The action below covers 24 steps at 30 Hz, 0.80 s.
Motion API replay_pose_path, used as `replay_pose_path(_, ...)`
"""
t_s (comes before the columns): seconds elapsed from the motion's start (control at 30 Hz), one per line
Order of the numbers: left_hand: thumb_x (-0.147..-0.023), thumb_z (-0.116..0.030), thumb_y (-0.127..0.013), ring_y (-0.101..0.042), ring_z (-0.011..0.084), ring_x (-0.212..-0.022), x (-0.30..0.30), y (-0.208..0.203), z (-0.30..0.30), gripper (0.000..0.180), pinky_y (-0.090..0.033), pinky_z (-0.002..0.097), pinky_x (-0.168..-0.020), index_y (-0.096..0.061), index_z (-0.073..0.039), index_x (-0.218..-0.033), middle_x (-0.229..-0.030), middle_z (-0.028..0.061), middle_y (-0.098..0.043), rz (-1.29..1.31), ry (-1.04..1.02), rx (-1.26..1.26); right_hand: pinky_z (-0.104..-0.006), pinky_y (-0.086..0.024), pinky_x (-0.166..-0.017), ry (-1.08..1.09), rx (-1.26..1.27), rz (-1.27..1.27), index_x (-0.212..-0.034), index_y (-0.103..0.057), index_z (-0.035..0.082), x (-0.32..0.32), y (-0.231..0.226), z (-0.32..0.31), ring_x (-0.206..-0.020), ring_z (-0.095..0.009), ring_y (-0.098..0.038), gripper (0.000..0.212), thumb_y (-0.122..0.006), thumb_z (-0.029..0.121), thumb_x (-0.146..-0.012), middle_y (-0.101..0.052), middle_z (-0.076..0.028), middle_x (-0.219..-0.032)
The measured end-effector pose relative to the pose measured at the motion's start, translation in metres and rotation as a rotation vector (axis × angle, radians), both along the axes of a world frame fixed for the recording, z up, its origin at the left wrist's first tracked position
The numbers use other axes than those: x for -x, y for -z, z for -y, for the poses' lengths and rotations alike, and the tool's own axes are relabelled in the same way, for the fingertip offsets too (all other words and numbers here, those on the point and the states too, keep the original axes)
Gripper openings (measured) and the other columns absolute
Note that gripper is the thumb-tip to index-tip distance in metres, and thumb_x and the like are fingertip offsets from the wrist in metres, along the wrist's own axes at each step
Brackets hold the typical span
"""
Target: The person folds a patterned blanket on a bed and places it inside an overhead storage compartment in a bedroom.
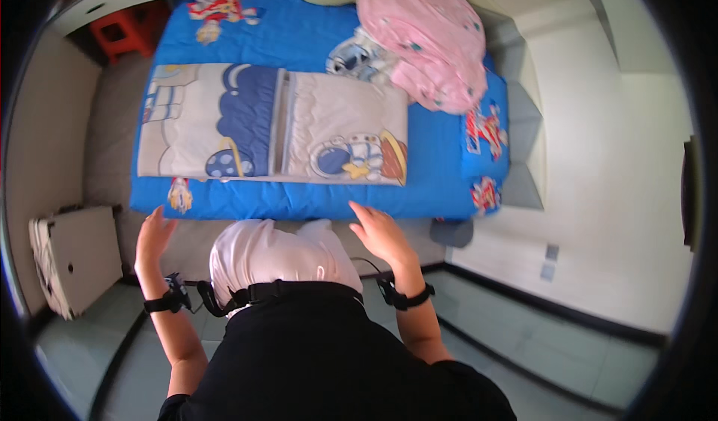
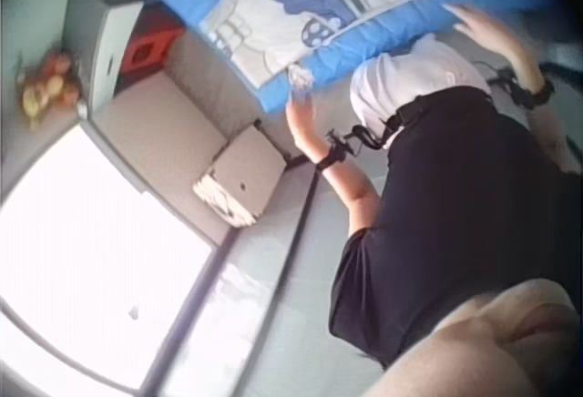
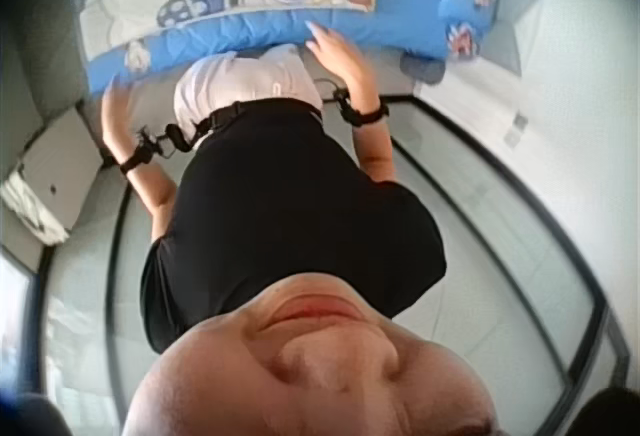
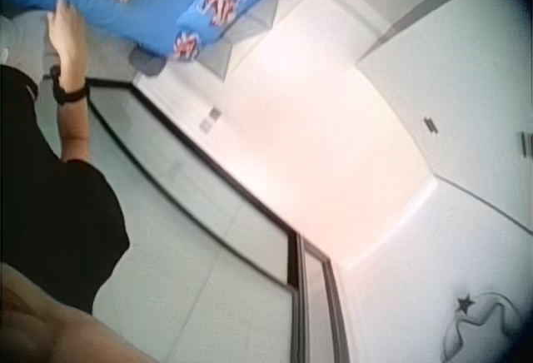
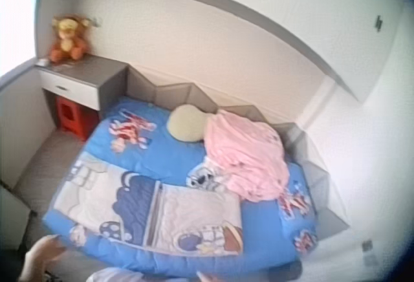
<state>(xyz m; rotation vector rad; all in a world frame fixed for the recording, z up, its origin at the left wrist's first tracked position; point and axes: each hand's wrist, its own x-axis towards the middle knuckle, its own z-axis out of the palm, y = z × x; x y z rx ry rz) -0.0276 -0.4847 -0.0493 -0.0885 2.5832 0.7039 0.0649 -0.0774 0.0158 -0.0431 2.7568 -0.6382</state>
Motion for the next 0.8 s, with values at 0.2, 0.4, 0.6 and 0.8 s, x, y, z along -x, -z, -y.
replay_pose_path(0.2,-0.070,-0.024,-0.054,-0.049,0.0318,-0.088,0.053,0.057,0.057,0.044,-0.039,0.0372,-0.074,-0.044,0.003,-0.103,-0.092,0.0211,-0.052,0.108,0.021,0.002,-0.0368,-0.040,-0.069,0.075,-0.013,-0.015,-0.106,-0.041,0.001,0.019,-0.010,0.036,-0.079,-0.030,-0.049,0.037,-0.051,0.014,-0.073,-0.052,-0.016,-0.087)
replay_pose_path(0.4,-0.071,-0.026,-0.053,-0.049,0.0322,-0.088,0.085,0.113,0.079,0.040,-0.039,0.0375,-0.072,-0.047,0.001,-0.100,-0.092,0.0206,-0.052,0.054,0.032,-0.123,-0.0371,-0.041,-0.069,0.110,-0.092,0.065,-0.106,-0.042,0.002,0.029,-0.016,0.055,-0.080,-0.033,-0.050,0.037,-0.052,0.012,-0.072,-0.052,-0.018,-0.089)
replay_pose_path(0.6,-0.069,-0.032,-0.054,-0.046,0.0317,-0.097,0.104,0.199,0.090,0.052,-0.037,0.0353,-0.081,-0.043,0.003,-0.106,-0.102,0.0222,-0.048,0.165,-0.233,-0.130,-0.0367,-0.039,-0.074,0.139,-0.071,0.200,-0.109,-0.040,0.002,0.045,-0.047,0.070,-0.089,-0.033,-0.047,0.038,-0.051,0.009,-0.072,-0.049,-0.019,-0.099)
replay_pose_path(0.8,-0.066,-0.035,-0.059,-0.051,0.0277,-0.080,0.100,0.257,0.099,0.050,-0.043,0.0350,-0.066,-0.046,0.000,-0.100,-0.085,0.0151,-0.053,0.267,-0.688,-0.084,-0.0354,-0.036,-0.078,0.210,-0.122,0.313,-0.110,-0.038,0.000,0.037,-0.058,0.072,-0.092,-0.033,-0.045,0.039,-0.049,0.008,-0.073,-0.047,-0.019,-0.103)
